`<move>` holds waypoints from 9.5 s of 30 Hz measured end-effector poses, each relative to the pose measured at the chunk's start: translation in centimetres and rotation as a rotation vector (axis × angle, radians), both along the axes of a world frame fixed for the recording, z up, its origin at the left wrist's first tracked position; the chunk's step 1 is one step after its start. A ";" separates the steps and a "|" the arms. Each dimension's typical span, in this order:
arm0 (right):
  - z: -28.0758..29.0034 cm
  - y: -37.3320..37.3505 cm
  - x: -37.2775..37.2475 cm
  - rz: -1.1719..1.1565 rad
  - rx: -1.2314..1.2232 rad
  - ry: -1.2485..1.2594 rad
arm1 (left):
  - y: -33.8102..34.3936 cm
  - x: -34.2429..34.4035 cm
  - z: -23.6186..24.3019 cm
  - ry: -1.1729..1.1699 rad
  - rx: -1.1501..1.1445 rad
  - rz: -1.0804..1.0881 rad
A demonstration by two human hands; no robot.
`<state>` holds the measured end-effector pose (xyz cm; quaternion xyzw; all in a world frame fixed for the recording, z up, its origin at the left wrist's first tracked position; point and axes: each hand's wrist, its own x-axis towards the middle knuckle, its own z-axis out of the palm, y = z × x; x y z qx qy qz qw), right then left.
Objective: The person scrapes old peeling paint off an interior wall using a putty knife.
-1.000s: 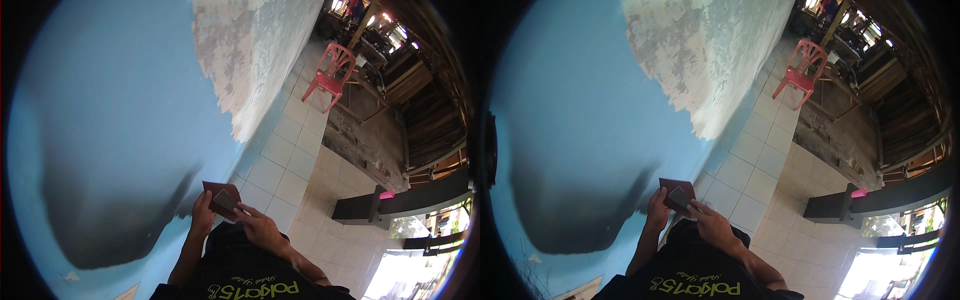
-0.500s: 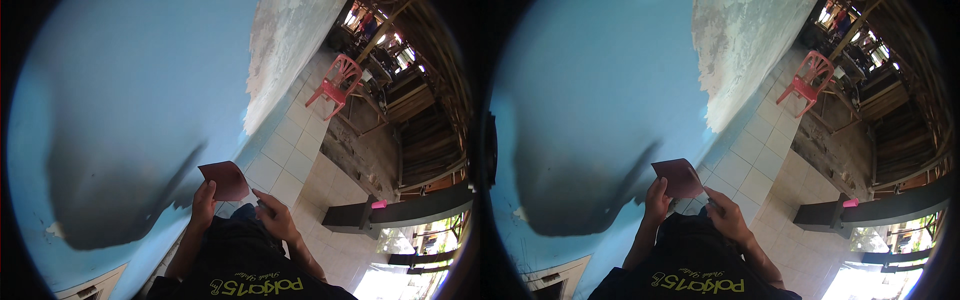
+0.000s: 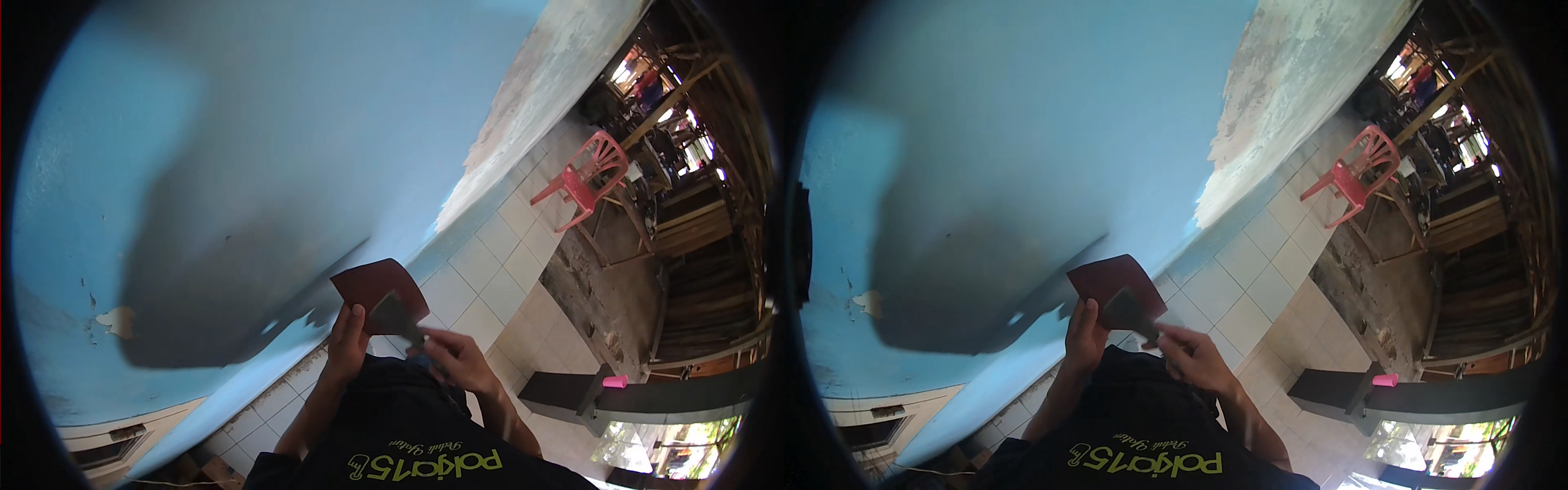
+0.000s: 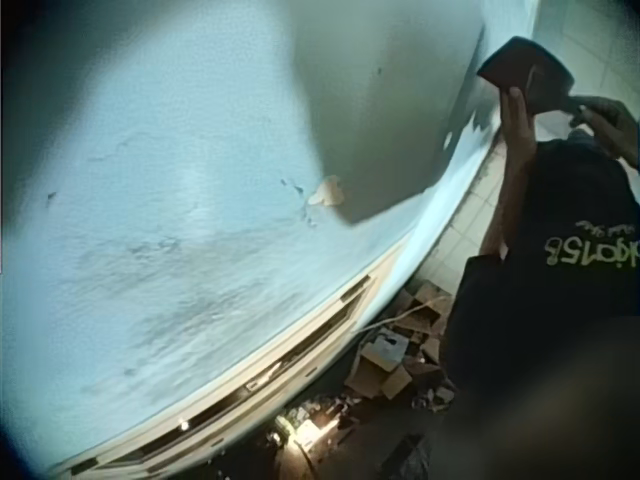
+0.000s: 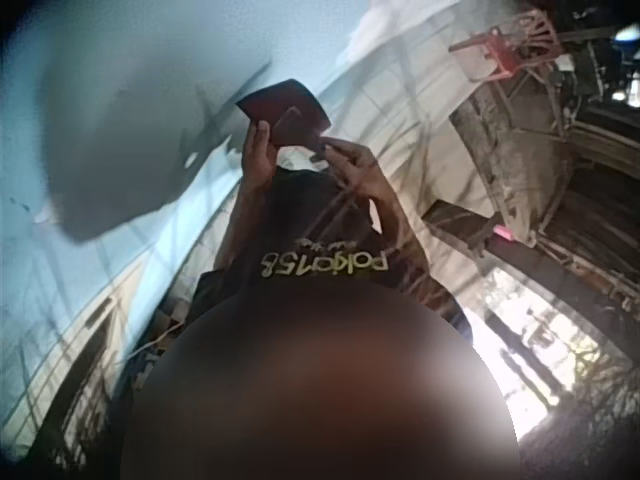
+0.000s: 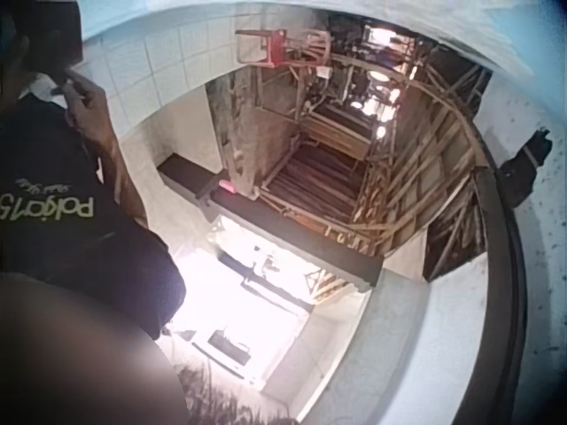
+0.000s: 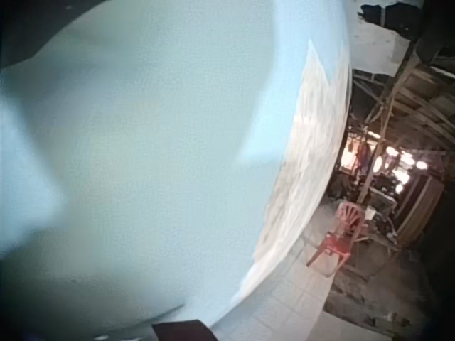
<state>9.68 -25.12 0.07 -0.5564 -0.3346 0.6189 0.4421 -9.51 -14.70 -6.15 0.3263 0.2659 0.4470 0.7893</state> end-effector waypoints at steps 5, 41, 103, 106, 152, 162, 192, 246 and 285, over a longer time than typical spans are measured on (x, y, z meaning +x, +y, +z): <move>-1.2 -1.1 0.5 -0.124 0.054 -0.010 | 0.3 1.6 0.4 0.003 -0.015 -0.050; -3.6 -0.2 2.9 -0.314 0.153 0.077 | 0.0 3.9 4.4 0.067 -0.198 -0.285; -0.1 -0.7 1.8 -0.200 0.145 -0.112 | 1.3 4.7 3.2 0.180 0.233 -0.088; -0.2 -0.6 2.3 -0.094 0.074 0.076 | 1.6 3.7 0.9 0.163 0.203 -0.054; 1.0 1.3 0.7 -0.159 0.380 -0.634 | 3.3 5.0 4.5 0.285 0.281 -0.132; -0.4 0.7 0.8 -0.127 0.269 -0.540 | 3.0 4.7 3.7 0.436 0.418 -0.109; -3.2 -0.4 5.8 0.007 0.132 -0.377 | 1.7 6.5 3.2 0.595 0.325 -0.134; -1.1 2.0 19.0 0.060 -0.110 0.149 | 2.0 13.4 3.8 0.662 0.241 -0.112; -3.5 1.5 16.1 -0.111 0.262 -0.245 | 0.1 17.1 0.9 0.912 0.306 0.132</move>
